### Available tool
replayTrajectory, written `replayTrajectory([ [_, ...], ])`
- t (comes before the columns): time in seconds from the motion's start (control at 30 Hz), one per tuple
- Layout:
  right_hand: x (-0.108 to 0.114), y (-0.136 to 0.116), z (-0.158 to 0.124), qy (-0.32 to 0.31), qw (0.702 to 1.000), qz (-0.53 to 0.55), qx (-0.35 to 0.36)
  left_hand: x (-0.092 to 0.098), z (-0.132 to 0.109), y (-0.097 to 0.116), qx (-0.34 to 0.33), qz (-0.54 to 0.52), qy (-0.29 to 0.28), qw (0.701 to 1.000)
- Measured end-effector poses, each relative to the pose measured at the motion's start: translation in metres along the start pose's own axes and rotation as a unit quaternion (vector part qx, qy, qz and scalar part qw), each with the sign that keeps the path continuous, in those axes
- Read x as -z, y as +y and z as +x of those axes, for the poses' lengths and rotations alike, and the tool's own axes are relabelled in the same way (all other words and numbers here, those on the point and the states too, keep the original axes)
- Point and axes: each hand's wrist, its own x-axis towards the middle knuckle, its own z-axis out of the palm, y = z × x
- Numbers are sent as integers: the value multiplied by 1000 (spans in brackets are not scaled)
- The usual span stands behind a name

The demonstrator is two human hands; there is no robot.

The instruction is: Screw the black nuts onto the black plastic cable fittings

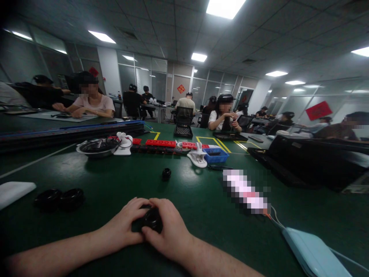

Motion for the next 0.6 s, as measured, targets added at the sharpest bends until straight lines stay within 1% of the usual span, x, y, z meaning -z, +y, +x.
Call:
replayTrajectory([
  [0.1,0,0,-2,37,998,16,52,-1,0,2,6,20,5,1000],
  [0.2,1,-2,-3,31,996,1,82,-2,0,0,8,31,0,999],
  [0.27,1,-3,-2,17,997,-25,67,-2,0,-2,5,34,-5,999],
  [0.33,-1,-2,-1,2,999,-43,30,-3,0,-4,0,34,-8,999],
  [0.4,-2,-1,-1,-13,999,-43,-16,-3,0,-4,0,34,-5,999],
  [0.47,-2,0,0,-16,999,-31,-38,-3,0,-3,1,33,0,999],
  [0.53,-1,-1,0,-4,1000,-19,-18,-3,0,-1,1,32,6,999],
  [0.6,1,-3,0,-6,1000,-18,22,-3,0,0,-2,32,8,999],
])
